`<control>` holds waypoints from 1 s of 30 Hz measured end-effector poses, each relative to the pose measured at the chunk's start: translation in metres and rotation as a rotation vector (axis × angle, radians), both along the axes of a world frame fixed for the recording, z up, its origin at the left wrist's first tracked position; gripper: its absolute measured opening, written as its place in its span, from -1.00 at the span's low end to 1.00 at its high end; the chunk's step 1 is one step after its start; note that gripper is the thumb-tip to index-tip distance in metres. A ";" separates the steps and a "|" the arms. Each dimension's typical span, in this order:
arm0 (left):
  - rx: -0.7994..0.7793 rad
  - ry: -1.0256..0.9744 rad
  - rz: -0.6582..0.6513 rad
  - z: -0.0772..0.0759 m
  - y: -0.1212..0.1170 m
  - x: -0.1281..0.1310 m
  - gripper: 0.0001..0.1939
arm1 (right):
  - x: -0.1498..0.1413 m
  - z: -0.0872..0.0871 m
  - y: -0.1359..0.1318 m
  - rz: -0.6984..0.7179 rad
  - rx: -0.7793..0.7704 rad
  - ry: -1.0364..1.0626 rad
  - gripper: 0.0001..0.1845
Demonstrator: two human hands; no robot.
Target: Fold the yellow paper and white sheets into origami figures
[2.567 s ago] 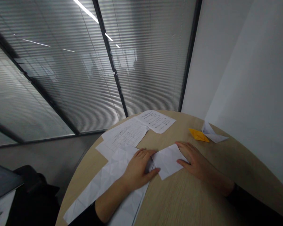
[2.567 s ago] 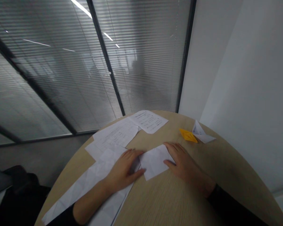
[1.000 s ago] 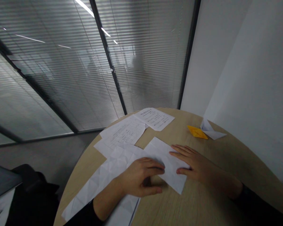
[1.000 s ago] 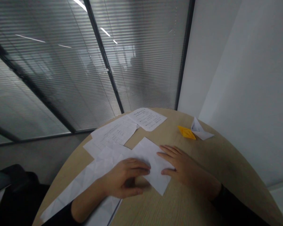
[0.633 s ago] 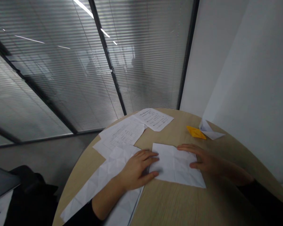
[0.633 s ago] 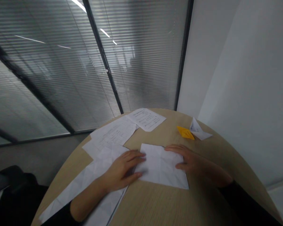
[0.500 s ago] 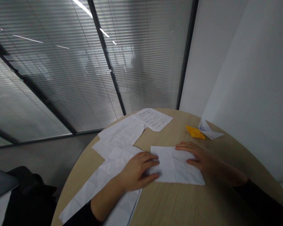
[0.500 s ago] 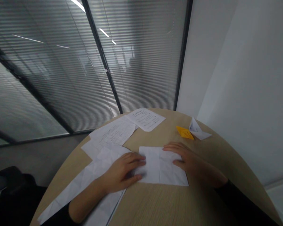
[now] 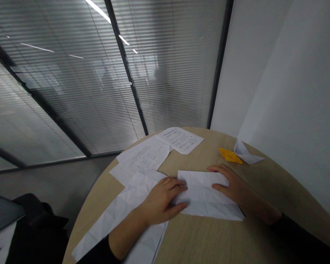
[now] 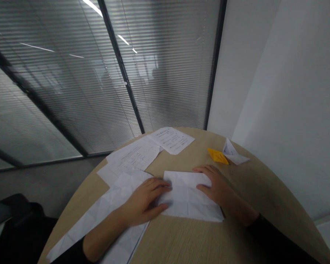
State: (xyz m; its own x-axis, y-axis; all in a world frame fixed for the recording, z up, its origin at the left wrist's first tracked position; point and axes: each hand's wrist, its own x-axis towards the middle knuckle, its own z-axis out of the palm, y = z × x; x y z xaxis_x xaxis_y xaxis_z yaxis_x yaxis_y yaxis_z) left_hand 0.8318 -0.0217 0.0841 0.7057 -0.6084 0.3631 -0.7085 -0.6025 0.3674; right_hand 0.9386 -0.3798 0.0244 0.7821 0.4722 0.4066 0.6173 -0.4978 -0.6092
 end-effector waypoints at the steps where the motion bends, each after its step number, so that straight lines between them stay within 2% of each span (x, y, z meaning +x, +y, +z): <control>1: -0.013 -0.012 0.018 -0.001 0.000 0.000 -0.55 | 0.000 0.000 0.000 -0.009 0.016 0.009 -0.47; 6: -0.051 -0.068 0.135 -0.009 0.004 0.003 -0.44 | -0.001 -0.004 0.001 0.025 0.001 0.058 -0.39; 10: -0.125 -0.060 0.236 -0.019 0.007 0.007 -0.21 | -0.002 -0.007 0.001 0.086 -0.017 0.026 -0.64; 14: -0.210 -0.042 0.269 -0.024 0.009 0.009 -0.32 | 0.000 -0.008 0.002 0.119 -0.036 0.028 -0.71; 17: -0.238 -0.046 0.294 -0.023 0.008 0.009 -0.28 | 0.001 -0.006 0.004 0.137 -0.028 0.009 -0.74; 20: -0.219 -0.057 0.290 -0.020 0.006 0.008 -0.26 | 0.000 -0.001 0.001 0.094 -0.040 0.000 -0.69; 25: -0.187 -0.070 0.250 -0.010 0.002 0.004 -0.44 | -0.001 0.005 -0.009 -0.040 0.050 -0.026 -0.65; 30: -0.234 -0.054 0.227 -0.003 0.000 0.002 -0.51 | -0.003 0.005 -0.003 -0.001 0.031 -0.018 -0.65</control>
